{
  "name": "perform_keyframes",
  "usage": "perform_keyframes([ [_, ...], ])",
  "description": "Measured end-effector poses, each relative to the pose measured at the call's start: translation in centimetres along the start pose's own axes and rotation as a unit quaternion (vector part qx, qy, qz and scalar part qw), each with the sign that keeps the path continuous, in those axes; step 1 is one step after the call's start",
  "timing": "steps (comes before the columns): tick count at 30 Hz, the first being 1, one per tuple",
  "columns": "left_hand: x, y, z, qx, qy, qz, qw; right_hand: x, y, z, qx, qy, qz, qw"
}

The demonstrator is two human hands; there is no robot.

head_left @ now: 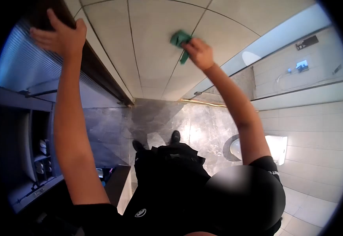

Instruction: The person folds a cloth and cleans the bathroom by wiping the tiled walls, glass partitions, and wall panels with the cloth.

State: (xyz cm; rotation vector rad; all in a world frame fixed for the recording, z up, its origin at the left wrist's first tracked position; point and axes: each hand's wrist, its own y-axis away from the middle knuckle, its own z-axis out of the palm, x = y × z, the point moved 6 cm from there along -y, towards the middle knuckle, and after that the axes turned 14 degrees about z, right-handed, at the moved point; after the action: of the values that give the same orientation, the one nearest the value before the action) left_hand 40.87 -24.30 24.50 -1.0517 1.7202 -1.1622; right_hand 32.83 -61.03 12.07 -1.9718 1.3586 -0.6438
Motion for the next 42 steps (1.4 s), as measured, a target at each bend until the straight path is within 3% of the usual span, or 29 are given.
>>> perform_keyframes([
  [4,0.2,-0.3,0.1,0.005,-0.049,-0.034,0.998,-2.0,5.2,6.3,-0.12,0.024,-0.032,0.992],
  [5,-0.2,0.1,0.6,0.054,-0.026,0.014,0.998,-2.1,5.1,6.9,-0.129,0.025,-0.046,0.99],
  [6,1.4,-0.7,-1.0,-0.002,-0.022,-0.112,0.993,-2.5,4.3,6.9,-0.14,0.028,-0.059,0.988],
  [7,1.6,-0.9,-1.2,-0.008,-0.017,-0.11,0.994,-2.5,3.6,6.5,-0.148,0.035,-0.065,0.986],
  [8,1.8,-0.9,-1.3,-0.036,-0.018,-0.139,0.989,-2.9,1.9,5.5,-0.134,0.024,-0.079,0.987],
  [9,1.6,-0.8,-1.1,0.03,-0.03,-0.091,0.995,-3.3,-0.2,4.3,-0.107,0.019,-0.08,0.991],
  [11,1.7,-0.8,-1.1,0.03,0.003,-0.096,0.995,-4.5,-5.5,2.3,-0.042,0.031,-0.101,0.993],
  [13,1.4,-0.9,-1.6,0.049,0.008,-0.093,0.994,-6.2,-11.6,0.4,-0.021,0.048,-0.093,0.994],
  [15,1.4,-0.8,-2.1,0.071,0.014,-0.079,0.994,-8.8,-16.6,-2.2,0.07,0.036,-0.061,0.995],
  [16,1.2,-0.7,-2.2,0.077,0.012,-0.077,0.994,-9.6,-18.3,-2.6,0.124,0.031,-0.056,0.99],
  [19,0.7,-0.8,-2.3,0.088,0.001,-0.067,0.994,-12.1,-19.2,-1.5,0.142,-0.019,-0.022,0.989],
  [25,0.7,-0.7,-2.2,0.035,0.033,-0.107,0.993,-16.0,-9.9,12.4,-0.053,-0.046,-0.071,0.995],
  [29,0.6,-0.7,-2.0,0.056,0.016,-0.085,0.995,-17.9,-2.9,20.0,-0.14,-0.03,-0.108,0.984],
  [33,1.3,-0.8,-2.4,0.05,0.021,-0.093,0.994,-16.6,-0.4,20.8,-0.225,-0.042,-0.081,0.97],
  [35,1.2,-1.2,-1.7,0.033,-0.034,-0.074,0.996,-15.0,0.7,19.8,-0.179,-0.062,-0.076,0.979],
  [38,2.1,-1.0,-2.2,0.037,-0.021,-0.073,0.996,-12.7,5.7,18.0,-0.312,-0.057,0.057,0.947],
  [40,1.7,-1.3,-2.0,0.045,-0.004,-0.08,0.996,-11.0,10.4,17.1,-0.324,-0.151,0.197,0.913],
  [42,1.3,-0.7,-1.6,0.027,0.024,-0.086,0.996,-9.6,16.0,16.8,-0.334,-0.245,0.352,0.839],
])
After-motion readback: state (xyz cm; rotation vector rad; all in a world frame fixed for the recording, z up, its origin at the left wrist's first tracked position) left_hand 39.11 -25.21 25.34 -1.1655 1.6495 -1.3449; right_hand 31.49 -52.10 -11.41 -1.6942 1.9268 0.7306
